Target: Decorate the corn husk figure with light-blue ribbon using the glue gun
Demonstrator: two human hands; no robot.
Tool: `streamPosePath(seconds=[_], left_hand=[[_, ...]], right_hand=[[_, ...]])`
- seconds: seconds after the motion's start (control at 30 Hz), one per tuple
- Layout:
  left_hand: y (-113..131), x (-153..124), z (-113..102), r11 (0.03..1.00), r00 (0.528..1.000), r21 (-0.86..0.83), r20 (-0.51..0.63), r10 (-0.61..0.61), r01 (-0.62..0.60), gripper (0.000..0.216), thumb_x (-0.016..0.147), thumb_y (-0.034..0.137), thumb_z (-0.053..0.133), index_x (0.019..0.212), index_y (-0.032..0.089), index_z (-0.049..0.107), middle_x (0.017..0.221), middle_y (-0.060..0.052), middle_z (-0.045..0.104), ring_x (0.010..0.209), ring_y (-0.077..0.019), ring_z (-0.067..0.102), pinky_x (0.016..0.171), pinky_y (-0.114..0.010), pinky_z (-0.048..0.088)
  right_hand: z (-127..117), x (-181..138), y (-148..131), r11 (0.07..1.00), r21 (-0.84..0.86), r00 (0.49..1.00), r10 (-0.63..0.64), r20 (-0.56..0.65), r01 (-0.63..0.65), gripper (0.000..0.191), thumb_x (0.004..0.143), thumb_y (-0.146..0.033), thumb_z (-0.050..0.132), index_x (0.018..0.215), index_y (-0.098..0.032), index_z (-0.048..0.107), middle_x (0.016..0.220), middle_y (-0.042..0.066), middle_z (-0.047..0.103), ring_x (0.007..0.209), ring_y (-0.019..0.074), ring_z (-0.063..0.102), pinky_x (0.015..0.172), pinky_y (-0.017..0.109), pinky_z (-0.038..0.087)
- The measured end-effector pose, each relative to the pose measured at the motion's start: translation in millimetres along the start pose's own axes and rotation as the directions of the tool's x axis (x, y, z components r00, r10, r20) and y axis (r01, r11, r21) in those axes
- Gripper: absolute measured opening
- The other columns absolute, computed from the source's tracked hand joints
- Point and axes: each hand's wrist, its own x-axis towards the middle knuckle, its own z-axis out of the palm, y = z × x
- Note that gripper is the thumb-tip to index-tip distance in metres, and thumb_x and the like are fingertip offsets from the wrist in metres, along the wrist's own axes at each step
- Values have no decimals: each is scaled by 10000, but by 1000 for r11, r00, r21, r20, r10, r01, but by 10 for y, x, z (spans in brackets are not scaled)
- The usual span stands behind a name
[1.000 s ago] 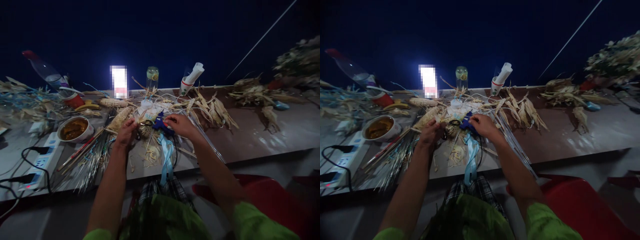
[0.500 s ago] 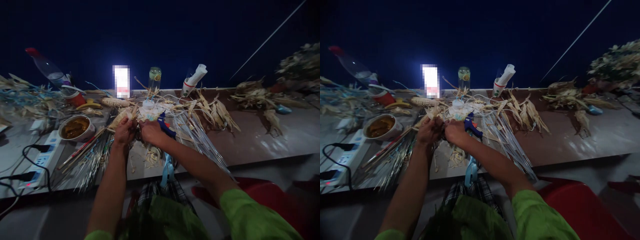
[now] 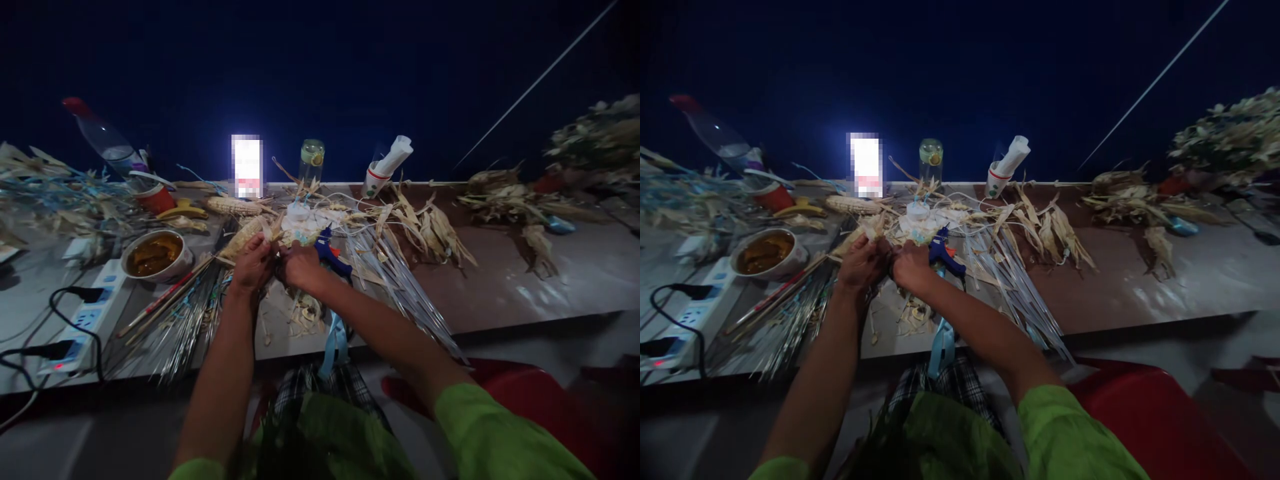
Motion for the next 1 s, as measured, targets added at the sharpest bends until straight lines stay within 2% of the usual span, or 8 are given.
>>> streamPosePath(seconds=[0.2, 0.37, 0.5, 0.6, 0.67, 0.83, 0.9, 1.0], left_hand=[[-3, -3, -38, 1000, 1000, -2, -17, 13, -13, 271, 569, 241, 786, 726, 167, 579, 532, 61, 442, 498, -50, 412, 527, -199, 361], [26, -22, -32, 1000, 1000, -6, 21, 0, 0, 248, 594, 240, 772, 722, 157, 577, 552, 52, 434, 527, -52, 424, 530, -188, 370], [32, -17, -24, 1000, 1000, -16, 8, 22, -22, 249, 576, 233, 781, 716, 150, 593, 582, 32, 499, 585, -69, 484, 610, -207, 426], [15, -10, -29, 1000, 1000, -19, -30, 5, -6, 242, 563, 215, 783, 694, 151, 591, 600, 22, 538, 610, -75, 511, 639, -211, 438], [1, -10, -31, 1000, 999, -20, -43, -13, 12, 234, 554, 203, 780, 693, 154, 599, 604, 18, 552, 613, -78, 517, 642, -215, 440], [-21, -21, -1, 998, 997, 5, -49, -56, 56, 223, 529, 194, 782, 680, 147, 625, 615, 10, 581, 616, -80, 528, 652, -219, 442], [-27, -22, 13, 996, 994, 19, -60, -89, 91, 249, 509, 202, 794, 692, 142, 637, 630, 6, 595, 615, -78, 534, 634, -205, 435], [-39, -13, 12, 991, 990, 32, -52, -131, 132, 274, 500, 217, 803, 701, 129, 640, 635, 8, 597, 597, -68, 523, 603, -187, 420]], right_hand=[[3, 60, 14, 999, -48, 1000, 2, -9, -3, 316, 785, -323, 448, 1020, -187, 610, 980, 127, 619, 879, 256, 595, 661, 344, 459], [-295, -70, 200, 999, -44, 999, 28, 26, -27, 463, 740, -525, 485, 1031, -195, 628, 1057, 135, 619, 946, 269, 599, 725, 336, 457], [-576, -232, 552, 1000, -8, 999, 2, 37, -2, 380, 739, -442, 526, 1019, -218, 653, 1062, 103, 647, 979, 251, 592, 794, 326, 429], [-677, -325, 832, 983, 183, 998, 5, 56, -15, 370, 762, -332, 528, 1094, -213, 639, 997, 62, 681, 906, 197, 609, 774, 280, 427], [-686, -374, 973, 916, 399, 996, 2, 92, -39, 426, 768, -296, 537, 1175, -185, 591, 962, 55, 689, 855, 168, 614, 762, 268, 441], [-701, -514, 1127, 585, 804, 987, -37, 159, -108, 499, 784, -317, 564, 1268, -211, 503, 1005, 56, 676, 879, 144, 609, 798, 294, 472], [-756, -577, 1147, 530, 844, 985, -78, 151, -88, 511, 744, -322, 622, 1242, -250, 531, 1105, 40, 647, 948, 150, 595, 856, 303, 462], [-869, -650, 1176, 549, 835, 983, -133, 123, -30, 526, 701, -334, 671, 1211, -263, 563, 1169, 28, 625, 1034, 173, 572, 936, 330, 428]])
